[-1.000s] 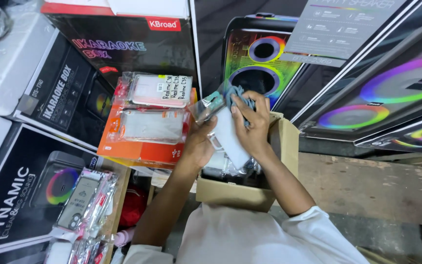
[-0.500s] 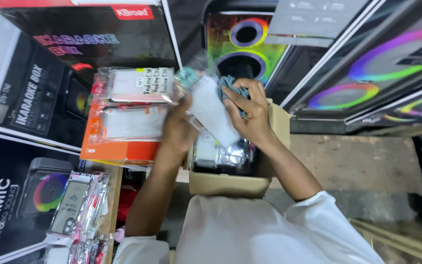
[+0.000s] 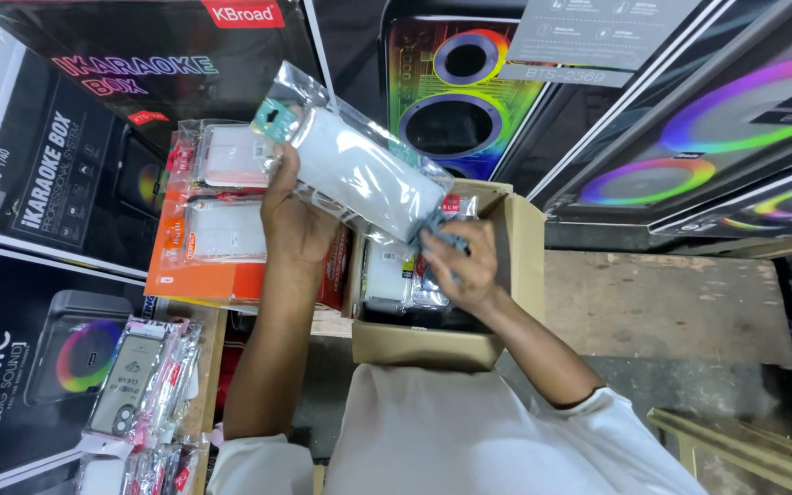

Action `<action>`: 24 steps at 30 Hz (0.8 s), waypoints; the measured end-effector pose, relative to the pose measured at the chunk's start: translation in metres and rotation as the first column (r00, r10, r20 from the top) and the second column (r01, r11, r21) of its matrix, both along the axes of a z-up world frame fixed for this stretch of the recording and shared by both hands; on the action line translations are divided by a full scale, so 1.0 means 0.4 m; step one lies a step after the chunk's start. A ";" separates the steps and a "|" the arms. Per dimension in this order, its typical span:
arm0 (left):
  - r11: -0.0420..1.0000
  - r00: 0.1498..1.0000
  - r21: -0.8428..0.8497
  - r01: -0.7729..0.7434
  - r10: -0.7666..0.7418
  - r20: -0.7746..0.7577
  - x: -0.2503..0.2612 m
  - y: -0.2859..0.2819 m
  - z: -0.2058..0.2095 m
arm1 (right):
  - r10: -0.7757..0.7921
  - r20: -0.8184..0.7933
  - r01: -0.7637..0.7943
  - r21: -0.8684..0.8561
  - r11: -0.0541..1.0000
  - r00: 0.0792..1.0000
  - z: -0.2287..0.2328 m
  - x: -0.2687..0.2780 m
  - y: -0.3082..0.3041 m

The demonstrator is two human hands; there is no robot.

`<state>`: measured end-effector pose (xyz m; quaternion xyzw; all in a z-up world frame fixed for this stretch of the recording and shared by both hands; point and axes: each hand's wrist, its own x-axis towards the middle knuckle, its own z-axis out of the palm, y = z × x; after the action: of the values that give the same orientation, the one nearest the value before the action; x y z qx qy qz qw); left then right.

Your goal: Wiping down and organizing mobile phone cases in a storage area.

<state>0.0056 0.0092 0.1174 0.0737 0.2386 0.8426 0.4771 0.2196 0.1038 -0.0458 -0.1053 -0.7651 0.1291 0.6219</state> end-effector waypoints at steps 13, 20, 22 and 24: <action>1.000 0.994 -0.011 -0.027 0.028 0.101 -0.001 0.014 -0.072 | -0.009 0.171 0.000 0.050 0.999 0.985 0.179 0.009 -0.052; 0.999 0.999 -0.046 0.027 -0.026 0.030 0.115 0.018 -0.035 | -0.147 0.270 0.079 0.249 0.965 0.952 0.301 -0.030 -0.082; 0.997 0.998 -0.027 0.068 -0.068 -0.004 0.112 0.026 -0.102 | -0.162 0.246 0.100 0.248 0.964 0.956 0.300 -0.051 -0.078; 0.988 0.986 0.005 0.153 -0.153 0.068 0.095 0.042 -0.182 | -0.130 0.198 0.101 0.152 0.983 0.972 0.301 -0.068 -0.062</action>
<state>0.0436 0.0262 0.0445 0.0629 0.2160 0.8054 0.5484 0.1924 0.0789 0.0745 -0.1185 -0.8255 0.0268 0.5512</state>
